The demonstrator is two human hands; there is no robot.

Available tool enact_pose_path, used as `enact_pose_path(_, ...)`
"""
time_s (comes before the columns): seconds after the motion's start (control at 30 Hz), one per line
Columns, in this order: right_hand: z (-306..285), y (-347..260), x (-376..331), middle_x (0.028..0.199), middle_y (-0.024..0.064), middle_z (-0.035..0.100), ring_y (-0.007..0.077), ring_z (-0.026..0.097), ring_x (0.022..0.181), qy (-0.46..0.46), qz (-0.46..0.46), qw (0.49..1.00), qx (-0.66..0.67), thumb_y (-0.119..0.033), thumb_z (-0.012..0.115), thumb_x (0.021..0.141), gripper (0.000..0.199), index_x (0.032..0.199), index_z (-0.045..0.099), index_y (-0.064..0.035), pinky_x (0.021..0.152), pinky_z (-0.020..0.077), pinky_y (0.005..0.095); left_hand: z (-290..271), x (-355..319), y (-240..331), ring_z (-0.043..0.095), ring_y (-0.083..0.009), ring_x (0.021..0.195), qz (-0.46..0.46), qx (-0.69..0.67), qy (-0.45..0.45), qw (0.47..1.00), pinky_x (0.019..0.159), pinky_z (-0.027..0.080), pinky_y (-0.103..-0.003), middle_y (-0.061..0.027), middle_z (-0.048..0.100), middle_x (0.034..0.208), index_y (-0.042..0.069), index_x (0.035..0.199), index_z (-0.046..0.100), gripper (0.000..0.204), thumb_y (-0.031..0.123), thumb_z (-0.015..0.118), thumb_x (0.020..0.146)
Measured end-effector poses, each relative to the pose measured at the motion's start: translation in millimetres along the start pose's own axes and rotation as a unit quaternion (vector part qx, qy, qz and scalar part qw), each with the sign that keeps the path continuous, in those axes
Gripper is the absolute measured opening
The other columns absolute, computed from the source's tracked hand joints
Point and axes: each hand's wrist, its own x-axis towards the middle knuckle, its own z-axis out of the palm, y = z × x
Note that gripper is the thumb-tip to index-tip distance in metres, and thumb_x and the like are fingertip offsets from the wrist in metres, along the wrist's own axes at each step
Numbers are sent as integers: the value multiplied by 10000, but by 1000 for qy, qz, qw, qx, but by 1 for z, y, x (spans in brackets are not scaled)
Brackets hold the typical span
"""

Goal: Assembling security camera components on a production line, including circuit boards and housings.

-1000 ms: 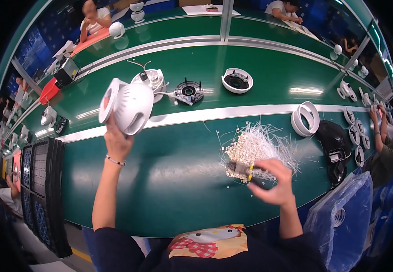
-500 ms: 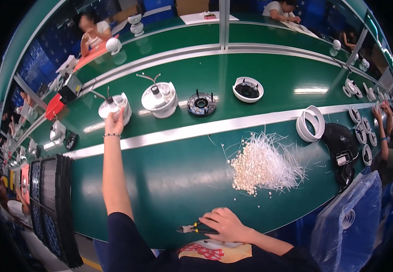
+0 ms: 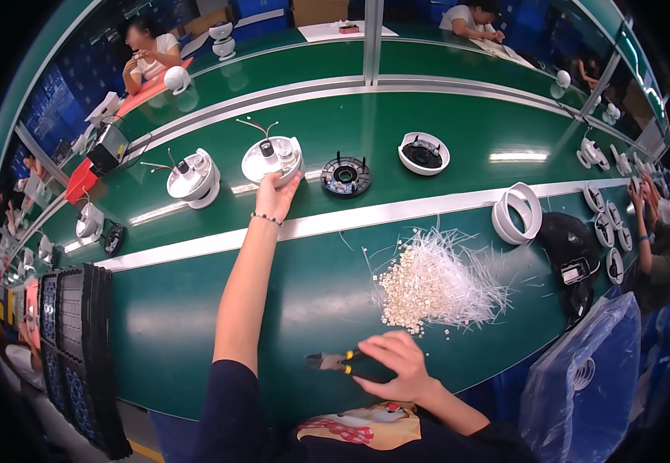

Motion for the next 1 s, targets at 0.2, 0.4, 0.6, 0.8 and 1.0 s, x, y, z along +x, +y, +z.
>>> enact_pose_path(0.2, -75, 6, 46, 887, 104, 580, 256, 535, 772, 135, -28, 972, -189, -90, 729, 500, 495, 966, 578, -18, 697, 416, 337, 32, -64, -18, 560, -273, 910, 69, 237, -56, 968, 652, 550, -318, -163, 447, 1111, 4, 1176, 302, 502, -71, 361, 683)
enact_pose_path(0.4, -94, 29, 107, 915, 66, 538, 238, 489, 816, 171, -103, 927, -317, -103, 684, 509, 481, 971, 573, -31, 698, 363, 343, 67, -170, -8, 557, -257, 924, 54, 329, -105, 937, 661, 552, -321, -149, 440, 1118, 8, 1210, 236, 562, -68, 402, 678)
enact_pose_path(0.6, -80, 21, 124, 900, 56, 518, 225, 470, 826, 141, -121, 915, -357, -100, 660, 536, 432, 956, 576, -38, 694, 348, 340, 77, -208, -2, 550, -235, 931, 31, 377, -124, 917, 657, 548, -314, -135, 435, 1132, 43, 1231, 215, 591, -54, 414, 683)
enact_pose_path(0.8, -82, 15, 123, 878, 59, 524, 219, 476, 791, 122, -142, 900, -394, -111, 660, 547, 412, 942, 575, -31, 671, 362, 336, 82, -222, -5, 543, -218, 926, 59, 423, -151, 892, 642, 548, -305, -126, 443, 1119, 41, 1237, 234, 610, -58, 418, 665)
enact_pose_path(1.0, -92, 28, 108, 852, 53, 548, 202, 503, 691, 85, -115, 926, -349, -121, 677, 533, 432, 941, 575, -23, 586, 413, 309, 88, -215, -15, 529, -208, 947, 87, 450, -147, 877, 642, 541, -278, -110, 404, 1142, 84, 1270, 185, 663, -69, 410, 665)
